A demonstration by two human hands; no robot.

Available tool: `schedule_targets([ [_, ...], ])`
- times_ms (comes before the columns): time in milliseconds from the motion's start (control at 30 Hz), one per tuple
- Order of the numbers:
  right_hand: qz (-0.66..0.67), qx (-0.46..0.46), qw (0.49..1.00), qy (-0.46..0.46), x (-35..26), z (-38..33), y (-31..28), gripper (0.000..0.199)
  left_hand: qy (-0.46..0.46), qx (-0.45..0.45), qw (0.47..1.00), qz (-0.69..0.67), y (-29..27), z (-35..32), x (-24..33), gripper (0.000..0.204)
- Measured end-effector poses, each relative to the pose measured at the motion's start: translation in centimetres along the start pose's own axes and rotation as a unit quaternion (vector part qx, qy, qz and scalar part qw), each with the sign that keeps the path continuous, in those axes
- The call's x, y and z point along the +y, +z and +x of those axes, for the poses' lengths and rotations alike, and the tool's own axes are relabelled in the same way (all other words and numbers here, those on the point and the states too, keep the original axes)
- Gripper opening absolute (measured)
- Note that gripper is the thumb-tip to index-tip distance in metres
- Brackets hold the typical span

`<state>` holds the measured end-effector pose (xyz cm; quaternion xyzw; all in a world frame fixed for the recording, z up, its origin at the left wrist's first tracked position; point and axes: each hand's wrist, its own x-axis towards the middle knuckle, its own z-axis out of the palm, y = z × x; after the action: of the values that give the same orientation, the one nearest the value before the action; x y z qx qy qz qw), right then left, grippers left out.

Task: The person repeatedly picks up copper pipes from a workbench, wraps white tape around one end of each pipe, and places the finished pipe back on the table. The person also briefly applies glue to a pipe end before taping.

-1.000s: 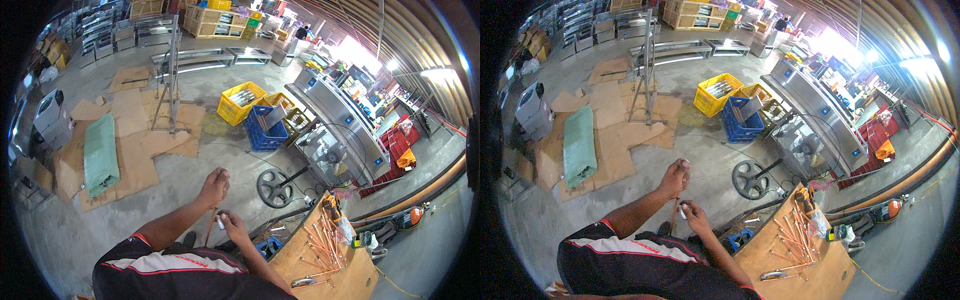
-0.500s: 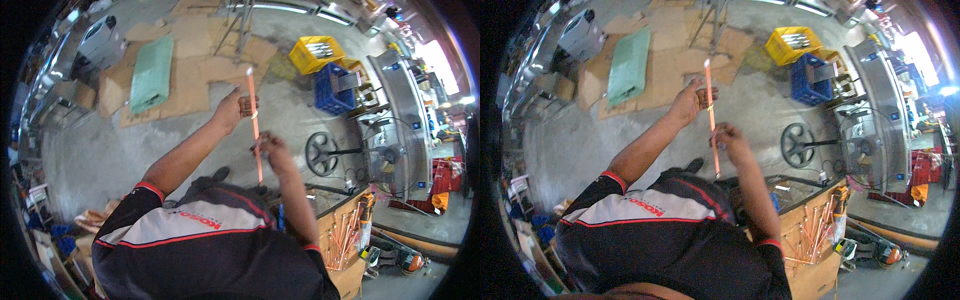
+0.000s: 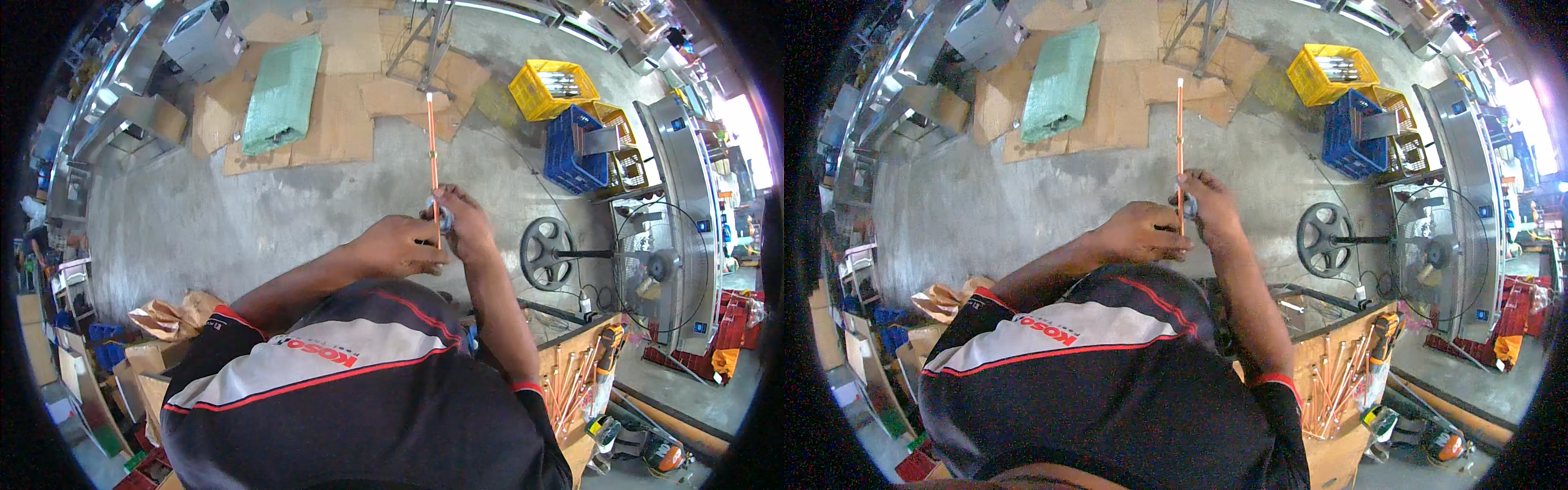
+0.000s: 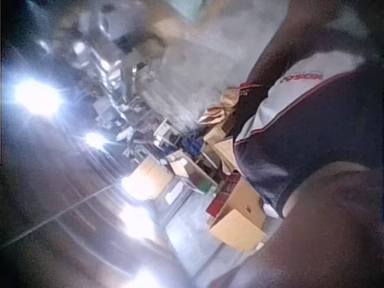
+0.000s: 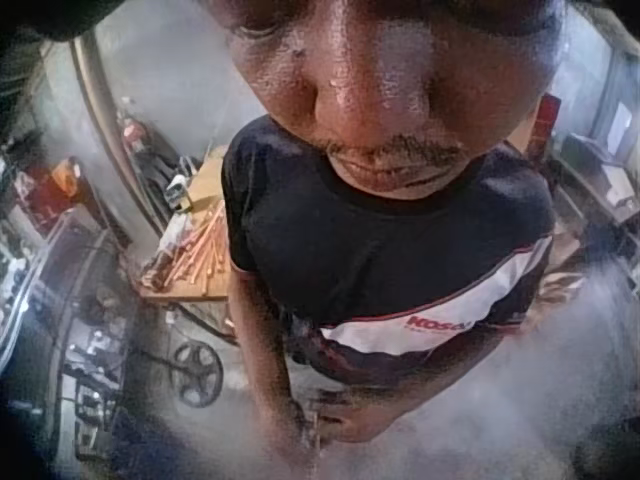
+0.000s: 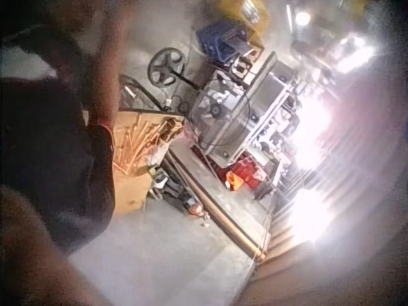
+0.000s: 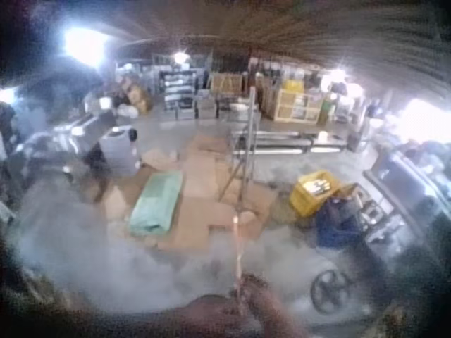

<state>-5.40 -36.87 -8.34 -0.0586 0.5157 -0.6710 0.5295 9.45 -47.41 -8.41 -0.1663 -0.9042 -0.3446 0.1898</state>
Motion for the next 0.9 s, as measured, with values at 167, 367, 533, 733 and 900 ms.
schedule_targets([
  [167, -0.059, -0.020, 0.997, -0.035, 2.7, -1.3, 0.7, 0.016, 0.033, -0.047, 0.997, 0.053, -1.9, -2.0, 1.5, 0.029],
  [367, -0.085, -0.065, 0.994, 0.018, 6.1, -3.3, 1.9, 0.019, 0.058, -0.032, 0.996, 0.066, -2.3, -4.8, 1.4, 0.028],
  [533, -0.097, -0.015, 0.995, 0.034, 6.6, -5.4, 3.2, 0.032, 0.084, 0.068, 0.986, 0.126, -3.4, -5.8, 1.7, 0.028],
  [733, -0.430, -0.019, 0.902, -0.014, 6.8, -6.3, -0.6, 0.052, 0.046, 0.017, 0.995, 0.093, 0.9, -7.5, -0.1, 0.027],
  [900, -0.486, -0.113, 0.866, 0.039, 4.8, -8.9, -0.2, 0.049, -0.058, -0.031, 0.998, 0.020, 3.9, -8.8, 0.4, 0.024],
])
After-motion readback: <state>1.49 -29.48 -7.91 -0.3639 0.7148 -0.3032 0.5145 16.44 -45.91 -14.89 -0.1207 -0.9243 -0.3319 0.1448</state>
